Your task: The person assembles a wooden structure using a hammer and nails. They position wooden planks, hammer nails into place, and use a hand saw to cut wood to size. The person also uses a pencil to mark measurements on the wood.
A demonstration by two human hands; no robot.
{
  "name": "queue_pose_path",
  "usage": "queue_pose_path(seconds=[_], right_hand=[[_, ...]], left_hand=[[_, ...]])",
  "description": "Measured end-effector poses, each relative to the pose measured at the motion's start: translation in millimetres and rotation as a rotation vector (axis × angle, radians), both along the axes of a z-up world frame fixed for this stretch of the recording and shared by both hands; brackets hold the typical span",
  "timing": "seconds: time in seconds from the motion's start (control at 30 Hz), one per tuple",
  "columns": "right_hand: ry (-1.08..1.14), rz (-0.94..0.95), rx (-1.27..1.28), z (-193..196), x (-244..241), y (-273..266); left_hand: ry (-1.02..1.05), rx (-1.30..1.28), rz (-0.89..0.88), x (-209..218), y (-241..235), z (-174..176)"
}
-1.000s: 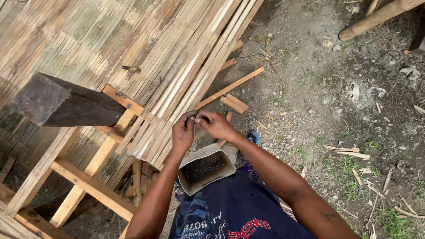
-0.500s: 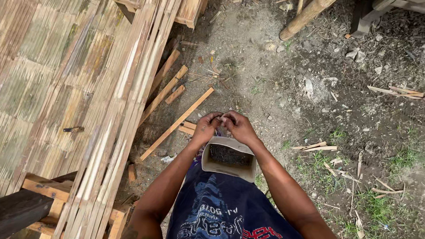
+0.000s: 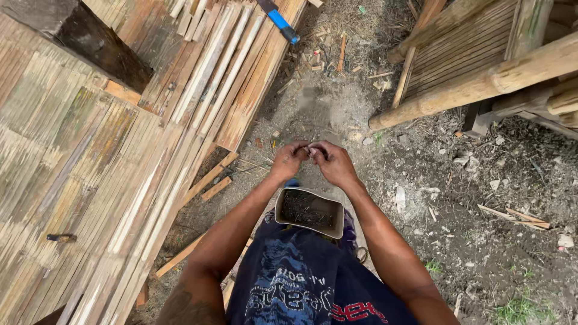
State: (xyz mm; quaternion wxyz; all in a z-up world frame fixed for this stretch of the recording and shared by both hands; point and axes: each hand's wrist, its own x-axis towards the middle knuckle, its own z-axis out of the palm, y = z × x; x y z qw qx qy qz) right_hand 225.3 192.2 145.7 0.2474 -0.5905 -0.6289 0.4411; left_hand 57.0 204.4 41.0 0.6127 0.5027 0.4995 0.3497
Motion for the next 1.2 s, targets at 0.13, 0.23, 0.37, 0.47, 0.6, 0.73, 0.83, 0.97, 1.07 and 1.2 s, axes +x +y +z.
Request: queue_pose_path(seconds=[0.13, 0.23, 0.37, 0.47, 0.6, 0.73, 0.83, 0.97, 1.07, 1.2], right_hand=[[0.199, 0.015, 0.001, 1.4, -8.4, 127.5], [0.076, 0.099, 0.077, -18.6, -13.8, 237.0], [-0.132, 0.236, 0.558, -50.8, -18.4, 420.6], [-0.149, 0.210, 0.395, -85.9, -29.6, 554.1], [-0.314, 0.324, 0.506, -129.9, -27.9, 701.0], [-0.496, 0.514, 0.428, -151.3, -26.0, 765.6], [-0.545, 0.609, 0.460, -145.3, -28.1, 768.2], [-0.391, 0.573, 0.314, -134.5, 7.8, 770.6], [-0.422, 0.430, 0.270, -124.0, 34.4, 795.7], [-0.701, 0.535, 0.689, -112.7, 44.2, 819.7]], left_hand=[[-0.009, 0.130, 0.093, -3.7, 83.4, 23.3], [0.245, 0.101, 0.254, -13.8, 122.9, 25.9], [0.456, -0.059, 0.421, 2.0, 198.2, 25.8], [0.346, 0.002, 0.477, 27.4, 286.9, 17.1], [0.231, 0.022, 0.640, 72.1, 408.1, 3.6], [0.179, -0.105, 0.665, 104.9, 499.7, -14.3], [0.087, -0.139, 0.697, 115.0, 552.7, -29.8], [0.080, -0.105, 0.715, 129.3, 595.2, -51.1], [0.209, -0.124, 0.737, 128.1, 601.5, -53.3], [0.215, -0.151, 0.870, 117.5, 572.6, -53.7]])
